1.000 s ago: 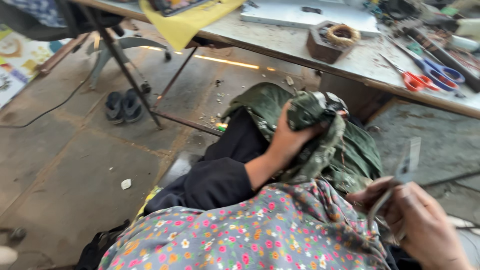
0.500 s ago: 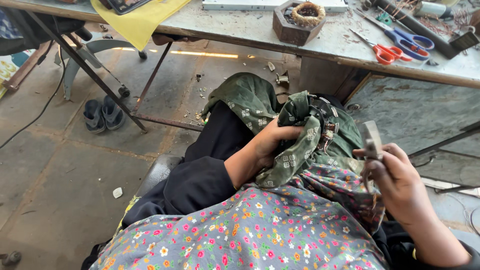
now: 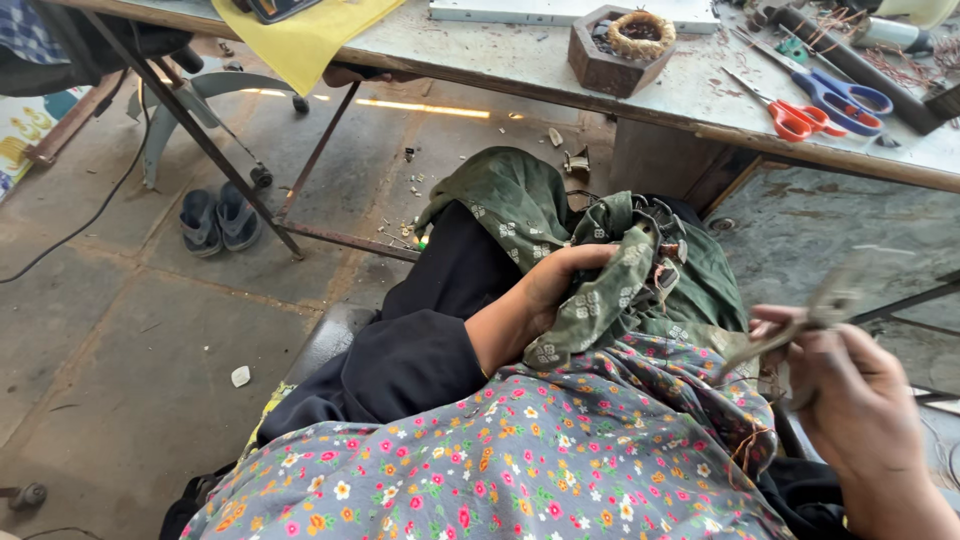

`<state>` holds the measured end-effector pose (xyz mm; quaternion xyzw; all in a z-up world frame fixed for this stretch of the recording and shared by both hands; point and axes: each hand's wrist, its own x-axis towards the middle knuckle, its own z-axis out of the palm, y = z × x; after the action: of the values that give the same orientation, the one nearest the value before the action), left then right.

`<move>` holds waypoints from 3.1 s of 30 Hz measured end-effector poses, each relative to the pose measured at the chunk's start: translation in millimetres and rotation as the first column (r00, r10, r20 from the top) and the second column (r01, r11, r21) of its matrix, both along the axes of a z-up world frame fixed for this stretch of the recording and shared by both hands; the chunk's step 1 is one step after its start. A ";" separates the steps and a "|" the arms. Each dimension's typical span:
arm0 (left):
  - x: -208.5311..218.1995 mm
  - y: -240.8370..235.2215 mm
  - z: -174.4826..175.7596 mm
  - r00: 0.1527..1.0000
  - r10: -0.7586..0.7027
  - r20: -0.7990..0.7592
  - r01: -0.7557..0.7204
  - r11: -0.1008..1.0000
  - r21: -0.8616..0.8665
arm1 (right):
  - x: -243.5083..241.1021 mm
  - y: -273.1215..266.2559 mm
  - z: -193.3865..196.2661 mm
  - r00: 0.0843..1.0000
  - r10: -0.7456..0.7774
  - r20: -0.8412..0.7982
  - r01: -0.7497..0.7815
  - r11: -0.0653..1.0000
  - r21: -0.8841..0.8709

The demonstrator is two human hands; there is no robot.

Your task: The person uses pliers to pull and twist copper wire coils from a small motor-like component held in a green cloth. The person repeatedly adjusts the component and uses the pliers to extract wire, with small debris visible on the floor.

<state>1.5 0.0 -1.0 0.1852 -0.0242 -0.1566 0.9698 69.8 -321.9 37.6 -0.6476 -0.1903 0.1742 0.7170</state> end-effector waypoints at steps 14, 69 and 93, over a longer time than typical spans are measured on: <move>19.6 5.4 -23.9 0.987 -0.095 0.127 0.100 0.995 -0.031 | 23.6 5.7 -13.5 0.863 -0.106 0.494 0.188 0.975 -0.119; 25.5 58.3 -67.7 0.587 -0.500 0.637 -0.809 -0.362 0.463 | 19.4 51.7 -66.5 0.610 0.482 0.628 0.512 0.364 -0.778; -69.5 59.3 54.4 0.775 0.320 0.546 -0.622 0.541 0.566 | 4.9 35.5 6.6 0.743 0.108 0.660 0.309 0.820 -0.482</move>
<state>-68.0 59.3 53.4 0.5757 -0.0953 0.1587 0.7964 74.7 -286.4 44.2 -0.8574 -0.3341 -0.0595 0.3869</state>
